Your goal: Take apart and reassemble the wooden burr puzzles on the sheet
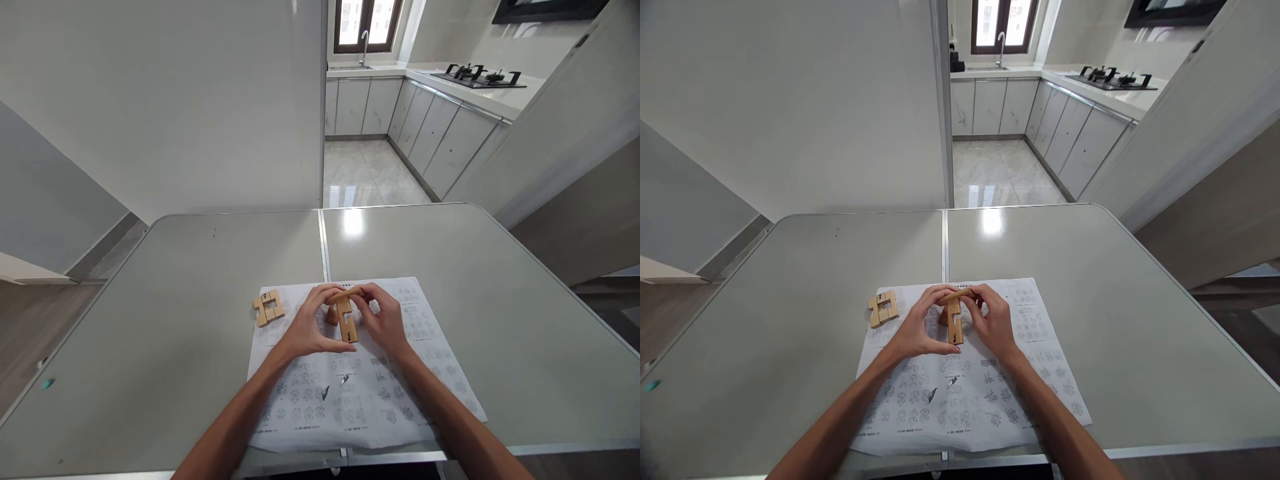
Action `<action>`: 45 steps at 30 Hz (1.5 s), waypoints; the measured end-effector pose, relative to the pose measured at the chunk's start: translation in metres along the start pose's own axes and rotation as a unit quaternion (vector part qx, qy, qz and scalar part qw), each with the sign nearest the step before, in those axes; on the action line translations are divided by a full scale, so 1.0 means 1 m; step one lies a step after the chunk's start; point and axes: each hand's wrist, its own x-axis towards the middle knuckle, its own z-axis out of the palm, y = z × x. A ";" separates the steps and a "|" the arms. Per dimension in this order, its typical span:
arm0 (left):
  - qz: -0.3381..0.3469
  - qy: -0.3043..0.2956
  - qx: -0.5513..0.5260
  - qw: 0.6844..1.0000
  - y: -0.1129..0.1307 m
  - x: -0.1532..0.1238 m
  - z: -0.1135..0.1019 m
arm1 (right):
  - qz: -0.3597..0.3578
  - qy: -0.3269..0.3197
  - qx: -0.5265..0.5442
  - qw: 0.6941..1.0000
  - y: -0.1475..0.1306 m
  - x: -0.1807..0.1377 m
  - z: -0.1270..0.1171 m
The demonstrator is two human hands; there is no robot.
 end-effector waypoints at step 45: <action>-0.247 0.068 -0.184 0.949 0.018 0.009 0.010 | -0.064 0.060 -0.064 0.994 0.019 -0.009 0.017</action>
